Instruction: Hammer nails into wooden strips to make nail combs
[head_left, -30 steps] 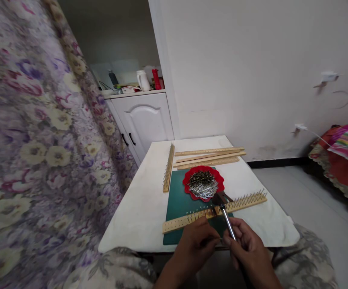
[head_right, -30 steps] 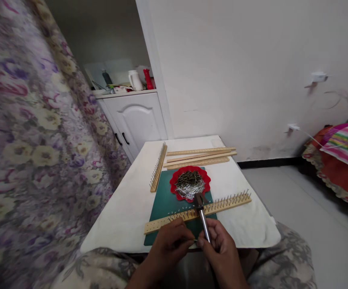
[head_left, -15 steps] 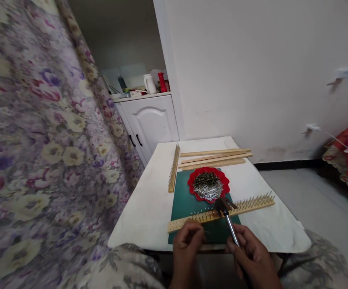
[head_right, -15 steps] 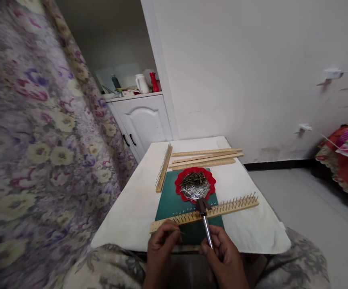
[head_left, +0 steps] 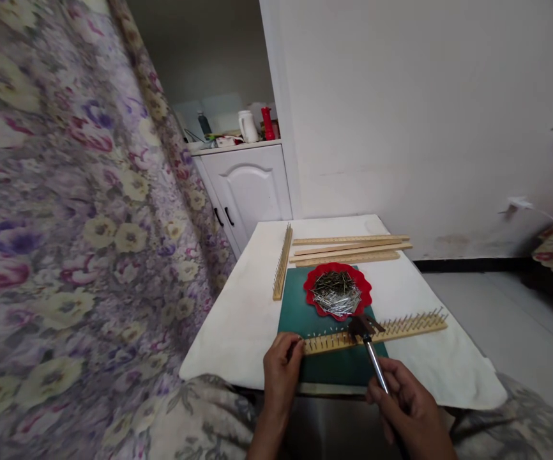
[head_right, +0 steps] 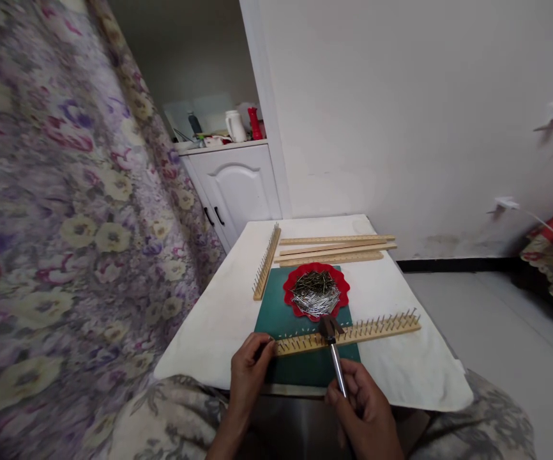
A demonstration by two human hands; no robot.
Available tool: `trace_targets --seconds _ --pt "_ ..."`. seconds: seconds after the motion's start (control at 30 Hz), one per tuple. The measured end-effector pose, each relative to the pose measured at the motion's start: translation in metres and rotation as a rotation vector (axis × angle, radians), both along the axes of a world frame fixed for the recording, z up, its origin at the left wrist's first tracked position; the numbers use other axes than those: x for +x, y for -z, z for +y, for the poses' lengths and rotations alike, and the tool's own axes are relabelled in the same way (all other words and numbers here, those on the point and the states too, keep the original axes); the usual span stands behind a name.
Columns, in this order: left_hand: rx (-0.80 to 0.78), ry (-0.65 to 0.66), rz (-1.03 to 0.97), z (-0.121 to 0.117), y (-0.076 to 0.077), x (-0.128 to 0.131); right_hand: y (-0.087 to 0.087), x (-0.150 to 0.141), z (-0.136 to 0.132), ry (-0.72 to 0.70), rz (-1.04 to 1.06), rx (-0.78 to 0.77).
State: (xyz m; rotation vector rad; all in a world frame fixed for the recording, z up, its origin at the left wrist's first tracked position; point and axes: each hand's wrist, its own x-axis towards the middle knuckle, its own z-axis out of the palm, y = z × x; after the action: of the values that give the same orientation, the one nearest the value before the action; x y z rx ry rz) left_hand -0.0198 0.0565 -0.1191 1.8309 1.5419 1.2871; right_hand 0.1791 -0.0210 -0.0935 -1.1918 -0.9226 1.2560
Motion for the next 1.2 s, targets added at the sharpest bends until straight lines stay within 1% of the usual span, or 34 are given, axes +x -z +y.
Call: trace_targets --seconds 0.17,0.4,0.5,0.6,0.73,0.93,1.0,1.1,1.2 --pt "-0.007 -0.007 0.017 0.001 0.000 -0.002 0.000 0.000 0.001 0.012 0.005 -0.011" --pt "-0.001 -0.002 0.050 0.004 0.006 -0.003 0.003 0.001 0.001 0.002 0.003 0.003" --pt "0.000 -0.001 0.057 0.004 0.007 -0.003 0.005 0.001 0.001 -0.002 0.014 -0.002" --pt "0.003 0.004 0.070 0.005 0.005 -0.002 0.004 0.000 0.000 0.006 0.027 0.001" --pt "0.002 0.000 0.087 0.005 0.004 -0.003 0.000 -0.002 0.000 -0.021 0.022 0.010" --pt "-0.015 0.012 0.128 0.005 0.007 -0.003 -0.003 -0.003 0.000 -0.032 0.040 0.001" --pt "-0.014 0.010 0.137 0.005 0.007 -0.003 -0.004 -0.002 0.000 -0.049 0.051 -0.001" --pt "-0.008 0.005 0.143 0.005 0.007 -0.003 -0.008 -0.003 0.002 -0.117 0.045 -0.029" --pt "-0.014 0.001 0.147 0.005 0.006 -0.002 -0.013 -0.009 0.007 -0.195 0.026 0.006"
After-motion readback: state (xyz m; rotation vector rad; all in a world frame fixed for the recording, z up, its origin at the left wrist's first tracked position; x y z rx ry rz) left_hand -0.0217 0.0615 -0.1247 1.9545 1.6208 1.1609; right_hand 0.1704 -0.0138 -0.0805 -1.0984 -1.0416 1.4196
